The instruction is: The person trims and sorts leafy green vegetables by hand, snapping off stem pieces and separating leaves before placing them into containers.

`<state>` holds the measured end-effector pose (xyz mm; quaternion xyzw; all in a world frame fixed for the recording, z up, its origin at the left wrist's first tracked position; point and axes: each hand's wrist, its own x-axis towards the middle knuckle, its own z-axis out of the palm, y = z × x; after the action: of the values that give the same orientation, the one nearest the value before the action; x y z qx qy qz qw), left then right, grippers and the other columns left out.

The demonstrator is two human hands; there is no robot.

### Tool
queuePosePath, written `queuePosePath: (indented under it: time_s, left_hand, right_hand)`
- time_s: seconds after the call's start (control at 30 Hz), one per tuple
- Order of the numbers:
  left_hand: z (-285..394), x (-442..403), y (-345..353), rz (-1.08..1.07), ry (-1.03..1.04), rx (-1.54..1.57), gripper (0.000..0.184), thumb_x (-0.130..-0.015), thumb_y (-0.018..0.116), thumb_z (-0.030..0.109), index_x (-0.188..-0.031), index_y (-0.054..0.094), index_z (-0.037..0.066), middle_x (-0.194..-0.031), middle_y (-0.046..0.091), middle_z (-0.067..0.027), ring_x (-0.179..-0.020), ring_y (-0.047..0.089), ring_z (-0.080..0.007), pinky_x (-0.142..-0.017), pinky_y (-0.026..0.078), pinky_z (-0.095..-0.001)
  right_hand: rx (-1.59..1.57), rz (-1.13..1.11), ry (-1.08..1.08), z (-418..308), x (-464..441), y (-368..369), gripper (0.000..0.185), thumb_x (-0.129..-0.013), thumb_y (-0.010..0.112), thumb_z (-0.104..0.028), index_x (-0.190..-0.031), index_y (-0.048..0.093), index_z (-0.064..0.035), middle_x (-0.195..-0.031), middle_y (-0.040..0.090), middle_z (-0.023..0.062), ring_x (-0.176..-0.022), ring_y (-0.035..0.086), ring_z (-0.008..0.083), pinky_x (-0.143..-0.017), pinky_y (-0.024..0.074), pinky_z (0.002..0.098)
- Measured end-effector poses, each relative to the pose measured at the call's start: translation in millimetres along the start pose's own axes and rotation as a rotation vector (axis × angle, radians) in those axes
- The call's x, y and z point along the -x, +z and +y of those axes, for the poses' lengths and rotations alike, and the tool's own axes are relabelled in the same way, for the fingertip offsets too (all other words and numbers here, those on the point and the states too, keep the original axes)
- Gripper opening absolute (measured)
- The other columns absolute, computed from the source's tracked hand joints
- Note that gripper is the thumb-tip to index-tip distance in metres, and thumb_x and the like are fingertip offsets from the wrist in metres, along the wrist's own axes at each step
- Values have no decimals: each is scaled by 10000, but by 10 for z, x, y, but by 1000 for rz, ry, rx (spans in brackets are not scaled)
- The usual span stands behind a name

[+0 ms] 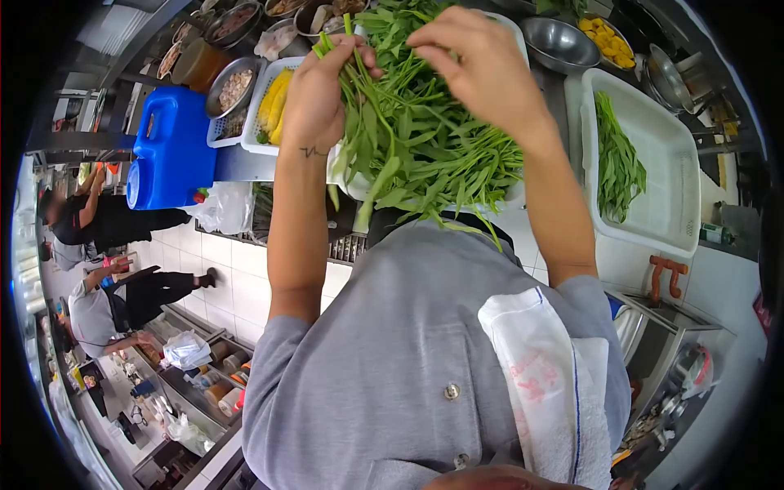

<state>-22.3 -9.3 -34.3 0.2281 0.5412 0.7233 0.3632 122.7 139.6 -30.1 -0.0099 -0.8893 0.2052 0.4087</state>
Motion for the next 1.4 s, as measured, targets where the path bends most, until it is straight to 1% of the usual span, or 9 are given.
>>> queuePosePath:
  time_s: [0.03, 0.33, 0.57, 0.67, 0.87, 0.93, 1.07, 1.2, 1.4]
  left_hand:
    - [-30, -9, 6, 1, -4, 2, 142, -1005, 519, 160, -1042, 563, 30, -842, 614, -74, -741, 604, -174, -661, 472, -296]
    - [-99, 16, 80, 60, 41, 97, 173, -1005, 536, 220, -1027, 565, 50, -862, 609, -36, -740, 559, -140, -630, 450, -276]
    - [-283, -26, 128, 137, 585, -743, 252, -1023, 514, 229, -919, 476, 3, -731, 585, -99, -640, 560, -191, -594, 453, -346]
    - [-322, -51, 120, 42, 433, -717, 166, -1039, 483, 193, -973, 519, 45, -719, 507, 25, -613, 433, -41, -527, 353, -217]
    - [-115, 68, 84, -141, 155, -410, 227, -1022, 537, 258, -905, 537, 64, -651, 485, 31, -565, 434, -66, -520, 351, -231]
    - [9, 145, 18, -93, 181, -466, 205, -1024, 535, 246, -922, 554, 69, -651, 466, 42, -564, 421, -63, -523, 342, -227]
    - [104, 178, -54, 32, 318, -176, 156, -997, 588, 198, -1032, 603, 47, -625, 414, 67, -553, 403, -49, -515, 312, -217]
    - [204, 244, -286, -86, 268, -64, 155, -981, 605, 140, -1074, 611, 15, -631, 398, 64, -536, 347, -35, -496, 257, -215]
    - [-16, 265, -6, -26, 273, -865, 169, -874, 741, 144, -990, 702, 28, -661, 541, 53, -561, 438, -27, -511, 310, -207]
  right_hand:
    - [-147, -56, 73, -254, 1, 67, 109, -835, 643, -128, -897, 699, -57, -869, 626, 118, -907, 607, 341, -809, 486, 442]
    - [-255, -425, 374, -231, -12, 277, 190, -785, 686, -208, -819, 669, -21, -758, 664, 167, -776, 657, 351, -721, 507, 439]
    - [-299, -398, 363, -138, -83, 182, 146, -815, 642, -146, -851, 649, -5, -750, 662, 169, -722, 641, 344, -682, 486, 433]
    - [-318, -376, 274, -144, -112, 114, 120, -831, 625, -123, -883, 650, -18, -767, 672, 151, -740, 643, 347, -678, 483, 443]
    - [5, 25, 162, 150, -149, -140, 146, -826, 648, -62, -949, 684, 7, -727, 636, 134, -703, 623, 361, -650, 492, 414]
    - [-136, -109, 509, 155, -198, -386, 134, -809, 643, -56, -913, 676, 22, -741, 671, 152, -699, 638, 375, -644, 494, 416]
    - [191, -96, 0, 767, 96, -303, 192, -816, 656, -78, -971, 666, 35, -856, 688, 166, -700, 654, 303, -687, 511, 357]
    - [24, -251, 169, 615, 214, -184, 199, -841, 700, -159, -1000, 681, -42, -718, 658, 105, -656, 648, 259, -618, 497, 401]
    - [-14, -395, 50, 379, 323, 190, 166, -835, 709, -162, -972, 709, -69, -846, 701, 127, -859, 682, 300, -793, 517, 414]
